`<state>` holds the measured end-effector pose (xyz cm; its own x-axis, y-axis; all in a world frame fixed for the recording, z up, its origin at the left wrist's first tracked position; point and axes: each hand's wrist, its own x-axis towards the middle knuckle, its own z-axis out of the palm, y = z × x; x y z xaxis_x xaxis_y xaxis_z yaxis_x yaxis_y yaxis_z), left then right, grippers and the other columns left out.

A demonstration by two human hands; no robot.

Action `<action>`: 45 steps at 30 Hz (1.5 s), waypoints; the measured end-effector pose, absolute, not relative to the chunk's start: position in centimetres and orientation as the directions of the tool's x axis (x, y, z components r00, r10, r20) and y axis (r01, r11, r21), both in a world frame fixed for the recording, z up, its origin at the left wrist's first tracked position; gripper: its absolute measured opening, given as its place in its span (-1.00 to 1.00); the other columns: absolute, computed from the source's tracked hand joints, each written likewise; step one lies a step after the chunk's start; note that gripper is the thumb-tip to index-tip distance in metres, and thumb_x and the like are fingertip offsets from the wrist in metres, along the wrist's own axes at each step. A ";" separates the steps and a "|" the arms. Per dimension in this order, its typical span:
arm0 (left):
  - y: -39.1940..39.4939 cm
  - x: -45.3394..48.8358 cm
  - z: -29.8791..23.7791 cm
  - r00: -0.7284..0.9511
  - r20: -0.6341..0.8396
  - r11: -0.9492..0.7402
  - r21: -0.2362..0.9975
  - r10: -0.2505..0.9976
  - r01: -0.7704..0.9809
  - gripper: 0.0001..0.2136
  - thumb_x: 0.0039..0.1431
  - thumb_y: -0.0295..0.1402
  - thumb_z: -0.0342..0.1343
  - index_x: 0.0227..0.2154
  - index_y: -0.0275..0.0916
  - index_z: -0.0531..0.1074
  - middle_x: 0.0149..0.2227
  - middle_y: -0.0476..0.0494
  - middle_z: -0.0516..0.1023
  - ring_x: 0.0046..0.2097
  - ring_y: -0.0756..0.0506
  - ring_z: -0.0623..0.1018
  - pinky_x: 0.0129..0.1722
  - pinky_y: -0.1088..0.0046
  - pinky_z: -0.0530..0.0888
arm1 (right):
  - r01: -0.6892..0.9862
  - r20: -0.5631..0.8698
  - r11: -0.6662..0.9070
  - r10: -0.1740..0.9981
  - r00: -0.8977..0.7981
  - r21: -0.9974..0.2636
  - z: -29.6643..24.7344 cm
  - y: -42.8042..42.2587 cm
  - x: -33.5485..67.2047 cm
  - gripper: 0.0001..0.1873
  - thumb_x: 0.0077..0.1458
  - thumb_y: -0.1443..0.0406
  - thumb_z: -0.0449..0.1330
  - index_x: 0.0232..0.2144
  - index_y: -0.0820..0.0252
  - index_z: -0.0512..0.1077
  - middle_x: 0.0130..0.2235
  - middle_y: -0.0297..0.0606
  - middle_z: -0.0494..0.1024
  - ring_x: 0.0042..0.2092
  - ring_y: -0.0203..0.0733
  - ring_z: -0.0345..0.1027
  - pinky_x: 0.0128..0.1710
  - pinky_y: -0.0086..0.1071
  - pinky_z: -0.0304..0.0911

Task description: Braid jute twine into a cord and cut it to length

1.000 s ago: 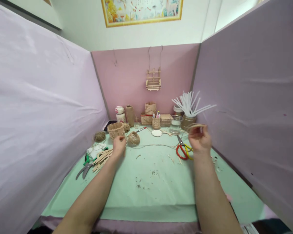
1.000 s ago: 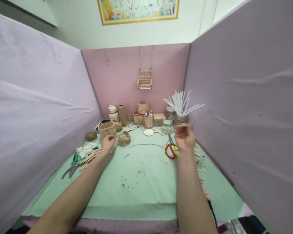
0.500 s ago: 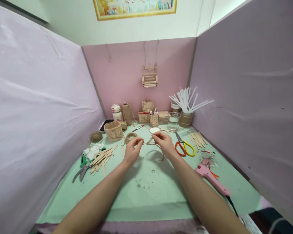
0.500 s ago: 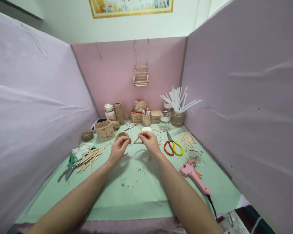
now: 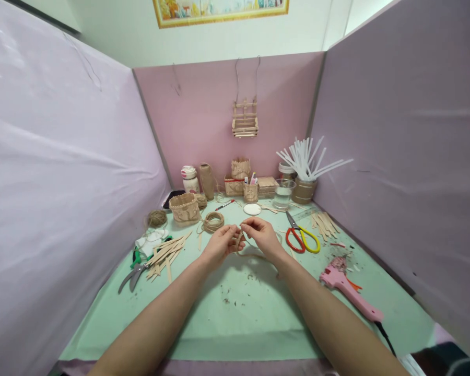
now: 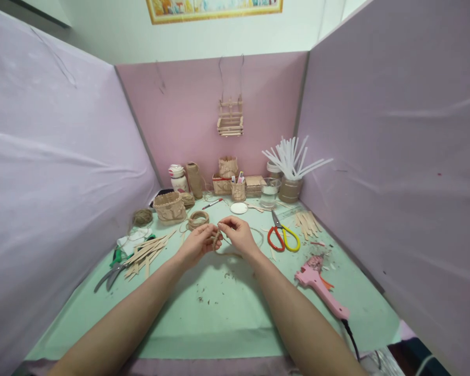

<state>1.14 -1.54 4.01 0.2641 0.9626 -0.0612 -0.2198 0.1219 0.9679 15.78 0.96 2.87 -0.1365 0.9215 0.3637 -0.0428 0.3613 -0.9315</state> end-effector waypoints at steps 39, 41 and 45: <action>-0.9 0.5 3.9 0.065 0.093 -0.105 0.971 0.994 0.213 -0.76 -0.11 -0.20 0.21 -0.43 -0.26 0.57 -0.51 -0.06 0.48 -0.48 0.03 0.31 -0.48 0.51 0.21 | -0.116 0.052 0.038 0.991 -0.125 -0.993 2.5 0.8 15.5 -0.84 -0.16 0.20 0.15 -0.58 0.18 0.35 -0.62 -0.43 0.28 -0.55 -0.38 0.10 -0.54 -0.46 0.06; -1.0 0.7 4.0 0.058 0.120 -0.130 0.965 0.991 0.227 -0.77 -0.10 -0.21 0.20 -0.45 -0.27 0.56 -0.49 -0.07 0.50 -0.45 0.02 0.33 -0.45 0.51 0.24 | -0.085 0.087 0.077 0.989 -0.119 -0.993 2.6 0.7 15.5 -0.84 -0.16 0.20 0.16 -0.57 0.18 0.35 -0.62 -0.44 0.28 -0.56 -0.38 0.09 -0.54 -0.46 0.05; -1.0 0.8 3.7 0.035 0.183 -0.186 0.945 0.982 0.269 -0.78 -0.07 -0.21 0.17 -0.47 -0.28 0.55 -0.50 -0.06 0.49 -0.44 0.00 0.34 -0.44 0.51 0.24 | -0.033 0.150 0.147 0.982 -0.111 -0.989 2.6 0.6 15.5 -0.83 -0.15 0.20 0.16 -0.58 0.19 0.35 -0.63 -0.45 0.27 -0.56 -0.38 0.07 -0.53 -0.45 0.03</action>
<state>0.76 -0.99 3.71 0.0352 0.9824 0.1832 0.2685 -0.1859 0.9452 15.47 0.64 2.64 -0.1109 0.9824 0.1500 -0.0326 0.1473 -0.9886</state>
